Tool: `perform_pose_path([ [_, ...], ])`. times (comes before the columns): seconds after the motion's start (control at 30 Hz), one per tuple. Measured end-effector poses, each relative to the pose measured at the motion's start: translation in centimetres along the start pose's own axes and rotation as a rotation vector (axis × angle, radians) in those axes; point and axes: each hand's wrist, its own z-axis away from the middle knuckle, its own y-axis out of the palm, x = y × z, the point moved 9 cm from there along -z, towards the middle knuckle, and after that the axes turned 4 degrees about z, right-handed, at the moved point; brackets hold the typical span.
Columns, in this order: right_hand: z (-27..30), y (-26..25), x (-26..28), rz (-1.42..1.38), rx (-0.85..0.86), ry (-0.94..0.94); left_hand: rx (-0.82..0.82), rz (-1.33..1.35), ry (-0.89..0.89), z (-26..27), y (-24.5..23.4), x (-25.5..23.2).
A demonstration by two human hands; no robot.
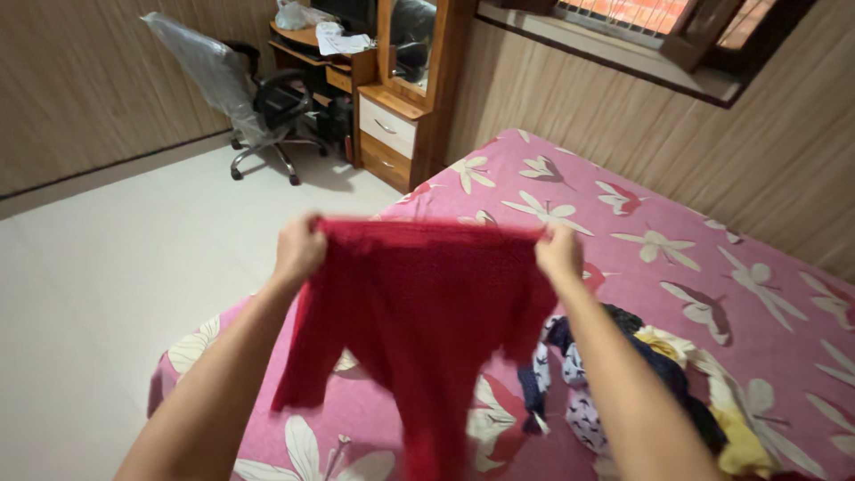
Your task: The person folds a red shirt and a patterned blue-and-white cloth on a bed and places them into a red bag.
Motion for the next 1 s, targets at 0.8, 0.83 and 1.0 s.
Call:
perform_pose_path([
  [0.8,43.0,13.8,-9.3,0.327,1.058,-0.274,1.395,-0.277,0.133,43.5,11.4,13.8],
  [0.83,44.6,14.0,-10.1,0.327,1.076,-0.263,1.417,-0.308,0.135,45.3,11.9,14.8],
  [1.0,49.6,15.8,-14.0,0.456,1.367,-0.191,1.484,-0.319,0.001,49.8,12.3,19.8],
])
